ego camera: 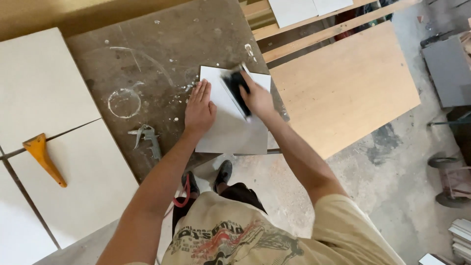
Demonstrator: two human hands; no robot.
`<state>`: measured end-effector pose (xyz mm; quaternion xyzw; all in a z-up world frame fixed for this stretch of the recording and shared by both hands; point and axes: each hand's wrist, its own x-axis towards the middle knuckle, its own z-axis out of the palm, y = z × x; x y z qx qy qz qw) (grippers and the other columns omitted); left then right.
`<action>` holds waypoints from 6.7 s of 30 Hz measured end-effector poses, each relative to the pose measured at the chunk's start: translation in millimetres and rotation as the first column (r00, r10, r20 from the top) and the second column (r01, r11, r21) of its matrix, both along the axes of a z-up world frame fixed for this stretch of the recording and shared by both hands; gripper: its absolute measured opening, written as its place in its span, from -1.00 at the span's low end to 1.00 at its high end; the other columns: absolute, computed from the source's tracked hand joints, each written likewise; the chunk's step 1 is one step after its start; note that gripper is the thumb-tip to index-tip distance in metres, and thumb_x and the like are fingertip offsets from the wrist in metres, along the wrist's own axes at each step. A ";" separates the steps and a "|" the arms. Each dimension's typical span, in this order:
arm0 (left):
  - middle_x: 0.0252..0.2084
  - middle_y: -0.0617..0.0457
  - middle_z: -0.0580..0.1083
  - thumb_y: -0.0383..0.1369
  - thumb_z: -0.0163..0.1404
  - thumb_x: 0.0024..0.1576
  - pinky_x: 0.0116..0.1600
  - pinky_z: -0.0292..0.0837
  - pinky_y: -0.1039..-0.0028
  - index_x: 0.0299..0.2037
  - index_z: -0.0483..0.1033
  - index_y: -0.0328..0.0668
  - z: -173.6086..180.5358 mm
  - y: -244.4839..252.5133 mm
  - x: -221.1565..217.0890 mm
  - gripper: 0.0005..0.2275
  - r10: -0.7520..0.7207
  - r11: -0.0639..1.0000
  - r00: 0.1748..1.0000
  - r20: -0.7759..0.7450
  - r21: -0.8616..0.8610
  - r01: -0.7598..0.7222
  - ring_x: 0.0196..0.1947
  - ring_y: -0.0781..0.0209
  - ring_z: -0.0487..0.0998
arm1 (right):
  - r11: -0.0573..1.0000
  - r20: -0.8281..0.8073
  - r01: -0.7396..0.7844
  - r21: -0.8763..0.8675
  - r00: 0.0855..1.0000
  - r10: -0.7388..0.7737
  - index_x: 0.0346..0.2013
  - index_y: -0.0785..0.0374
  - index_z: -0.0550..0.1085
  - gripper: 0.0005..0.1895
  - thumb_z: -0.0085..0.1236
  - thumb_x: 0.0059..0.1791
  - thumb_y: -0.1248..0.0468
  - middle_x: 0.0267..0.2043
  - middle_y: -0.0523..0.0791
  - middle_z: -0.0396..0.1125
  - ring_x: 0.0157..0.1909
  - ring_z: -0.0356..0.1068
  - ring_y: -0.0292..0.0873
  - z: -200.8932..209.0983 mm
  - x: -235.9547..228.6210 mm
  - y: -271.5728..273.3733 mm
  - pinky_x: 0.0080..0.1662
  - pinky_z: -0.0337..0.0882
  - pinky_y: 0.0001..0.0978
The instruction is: Sanding the edges of laminate panels and trimming them with a utility knife on a workbench.
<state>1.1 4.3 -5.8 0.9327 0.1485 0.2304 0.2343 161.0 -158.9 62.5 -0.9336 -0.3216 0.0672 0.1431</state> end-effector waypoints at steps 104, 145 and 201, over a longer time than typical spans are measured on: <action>0.31 -0.37 0.36 -0.45 -0.05 0.13 0.43 0.19 0.17 0.30 0.36 -0.52 27.2 -7.1 -11.4 -0.51 -0.014 0.993 0.985 0.170 0.119 -0.006 0.34 -0.22 0.36 | 0.726 -0.282 0.648 0.231 0.758 -0.588 0.35 0.16 0.24 -0.46 0.10 0.13 0.07 -0.17 0.10 0.50 -0.17 0.54 0.15 23.0 -141.7 -270.4 -0.25 0.54 0.01; -0.19 -0.19 0.58 -0.03 0.38 -0.04 -0.10 0.52 0.23 -0.10 0.62 -0.28 122.3 105.0 37.1 -0.51 -0.190 0.667 0.927 -0.323 -0.736 -0.119 -0.13 -0.04 0.61 | -0.173 -0.903 0.971 -0.163 -0.076 0.423 -0.25 0.05 0.57 -0.65 0.25 -0.08 -0.11 -0.21 -0.08 0.53 -0.22 0.59 0.11 -117.0 -259.2 -397.9 -0.34 0.62 0.03; 0.56 -0.12 0.04 -0.20 -0.26 0.35 0.57 -0.23 0.10 0.49 0.13 -0.23 26.5 -17.7 -42.9 -0.49 -0.082 0.996 0.972 -0.222 0.022 0.090 0.57 -0.05 -0.07 | 0.964 -0.260 0.266 0.005 0.931 -0.256 0.41 0.25 0.09 -0.43 -0.19 0.15 0.08 -0.08 0.28 0.44 -0.19 0.53 0.31 60.7 -169.2 -52.6 -0.31 0.53 0.22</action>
